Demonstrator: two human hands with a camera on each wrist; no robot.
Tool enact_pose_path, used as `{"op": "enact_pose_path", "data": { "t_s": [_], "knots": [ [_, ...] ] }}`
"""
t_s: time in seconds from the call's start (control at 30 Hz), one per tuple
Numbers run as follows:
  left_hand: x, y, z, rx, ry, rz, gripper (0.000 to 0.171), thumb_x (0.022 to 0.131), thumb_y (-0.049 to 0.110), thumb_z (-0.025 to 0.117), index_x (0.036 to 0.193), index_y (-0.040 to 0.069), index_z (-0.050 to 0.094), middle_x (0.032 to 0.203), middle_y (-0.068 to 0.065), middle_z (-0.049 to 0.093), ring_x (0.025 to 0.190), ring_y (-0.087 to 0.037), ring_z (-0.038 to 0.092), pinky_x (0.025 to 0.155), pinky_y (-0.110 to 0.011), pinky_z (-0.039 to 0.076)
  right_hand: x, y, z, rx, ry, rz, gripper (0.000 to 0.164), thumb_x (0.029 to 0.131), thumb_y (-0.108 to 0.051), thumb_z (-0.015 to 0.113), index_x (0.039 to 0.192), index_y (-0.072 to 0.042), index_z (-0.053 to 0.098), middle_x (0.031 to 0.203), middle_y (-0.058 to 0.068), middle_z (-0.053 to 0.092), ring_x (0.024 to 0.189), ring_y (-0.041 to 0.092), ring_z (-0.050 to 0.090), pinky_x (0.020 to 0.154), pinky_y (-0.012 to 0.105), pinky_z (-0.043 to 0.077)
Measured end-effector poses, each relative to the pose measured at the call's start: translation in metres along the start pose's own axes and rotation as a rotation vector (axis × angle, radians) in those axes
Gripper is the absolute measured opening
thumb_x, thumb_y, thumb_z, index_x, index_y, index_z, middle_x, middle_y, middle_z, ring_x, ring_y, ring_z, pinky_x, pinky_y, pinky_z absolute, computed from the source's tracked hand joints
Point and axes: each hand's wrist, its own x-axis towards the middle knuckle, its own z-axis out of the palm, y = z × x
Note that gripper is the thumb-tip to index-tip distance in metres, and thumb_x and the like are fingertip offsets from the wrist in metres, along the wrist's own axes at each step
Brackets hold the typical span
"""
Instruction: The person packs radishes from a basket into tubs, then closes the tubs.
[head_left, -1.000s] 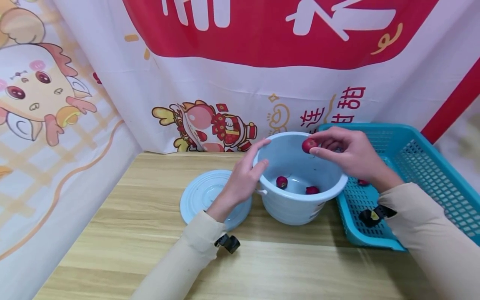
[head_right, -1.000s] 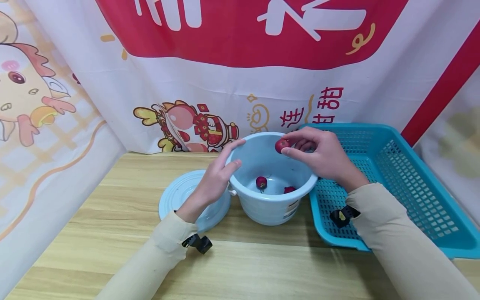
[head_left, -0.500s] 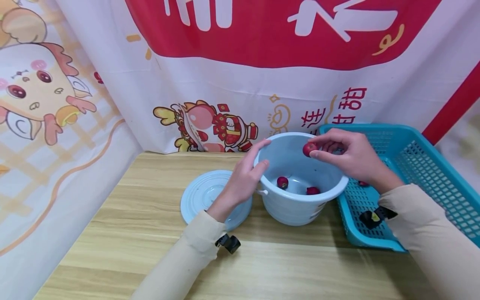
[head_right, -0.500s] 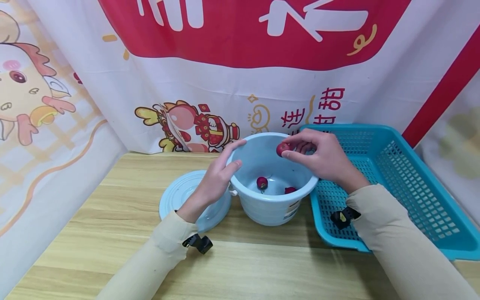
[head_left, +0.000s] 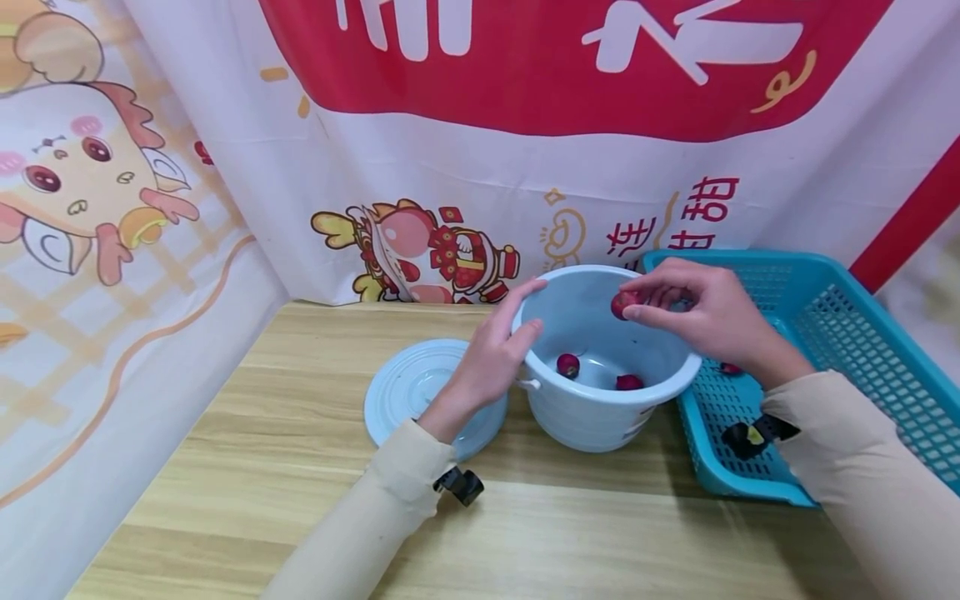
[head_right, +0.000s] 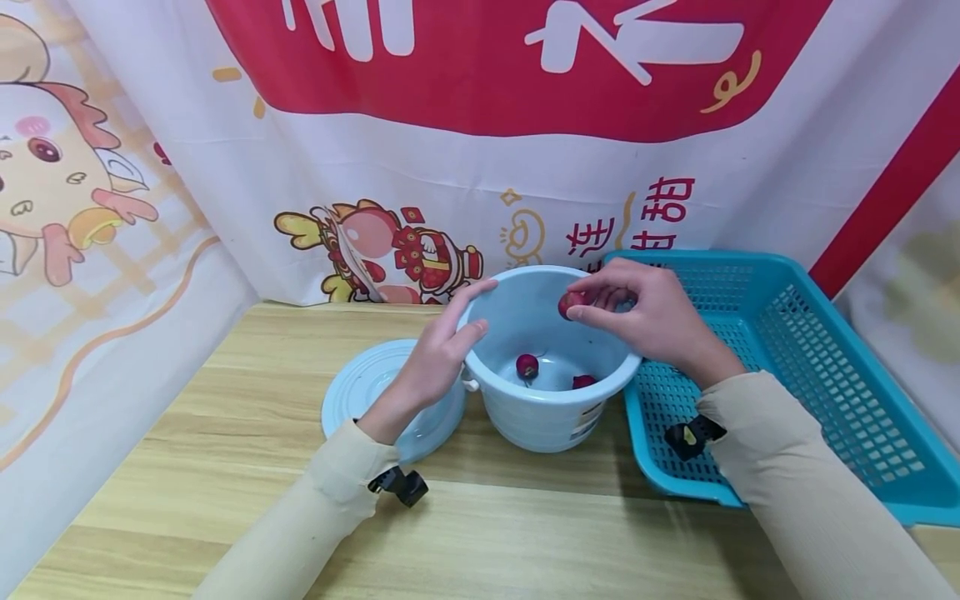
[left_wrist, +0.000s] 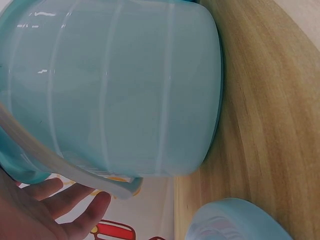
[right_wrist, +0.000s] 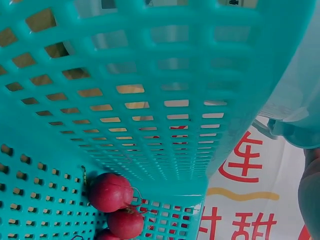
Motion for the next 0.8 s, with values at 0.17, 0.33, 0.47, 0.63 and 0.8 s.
{"op": "enact_pose_path", "data": {
  "t_s": [0.17, 0.33, 0.47, 0.63, 0.8],
  "knots": [
    [0.0001, -0.0003, -0.0005, 0.0, 0.002, -0.005, 0.055, 0.108, 0.028, 0.045, 0.163, 0.032, 0.039, 0.174, 0.012, 0.031, 0.157, -0.025, 0.039, 0.122, -0.059, 0.043, -0.0002, -0.0041, -0.0004, -0.011, -0.005, 0.0, 0.037, 0.09, -0.027, 0.086, 0.125, -0.022, 0.079, 0.111, 0.004, 0.073, 0.096, 0.021, 0.062, 0.068, 0.022, 0.055],
    [0.0, -0.0005, -0.0008, -0.001, 0.001, -0.004, 0.055, 0.108, 0.029, 0.045, 0.162, 0.033, 0.039, 0.173, 0.012, 0.032, 0.154, -0.026, 0.043, 0.12, -0.059, 0.045, 0.0007, -0.0051, -0.0014, -0.022, -0.023, -0.021, 0.039, 0.088, -0.024, 0.087, 0.126, -0.021, 0.078, 0.114, 0.006, 0.073, 0.096, 0.024, 0.063, 0.066, 0.023, 0.055],
    [-0.0003, 0.0003, -0.0009, 0.001, 0.003, -0.003, 0.055, 0.107, 0.03, 0.045, 0.162, 0.034, 0.039, 0.172, 0.012, 0.035, 0.152, -0.026, 0.046, 0.119, -0.059, 0.046, 0.0014, -0.0035, -0.0023, -0.03, -0.041, -0.033, 0.041, 0.087, -0.024, 0.088, 0.127, -0.022, 0.078, 0.116, 0.006, 0.073, 0.097, 0.024, 0.063, 0.065, 0.023, 0.055],
    [-0.0003, 0.0006, -0.0004, -0.001, 0.004, -0.005, 0.055, 0.107, 0.031, 0.045, 0.162, 0.035, 0.039, 0.172, 0.011, 0.035, 0.152, -0.026, 0.046, 0.118, -0.059, 0.047, 0.0004, -0.0029, -0.0031, -0.048, -0.048, -0.063, 0.035, 0.089, -0.024, 0.086, 0.123, -0.022, 0.079, 0.112, 0.004, 0.074, 0.094, 0.021, 0.063, 0.067, 0.022, 0.056],
    [-0.0002, 0.0005, 0.0001, -0.009, 0.0, -0.011, 0.055, 0.107, 0.029, 0.045, 0.162, 0.035, 0.039, 0.171, 0.01, 0.036, 0.151, -0.027, 0.046, 0.118, -0.059, 0.047, -0.0004, -0.0032, -0.0023, -0.055, -0.038, -0.057, 0.029, 0.09, -0.023, 0.085, 0.119, -0.023, 0.08, 0.109, 0.002, 0.075, 0.092, 0.019, 0.063, 0.069, 0.022, 0.056]
  ]
}}
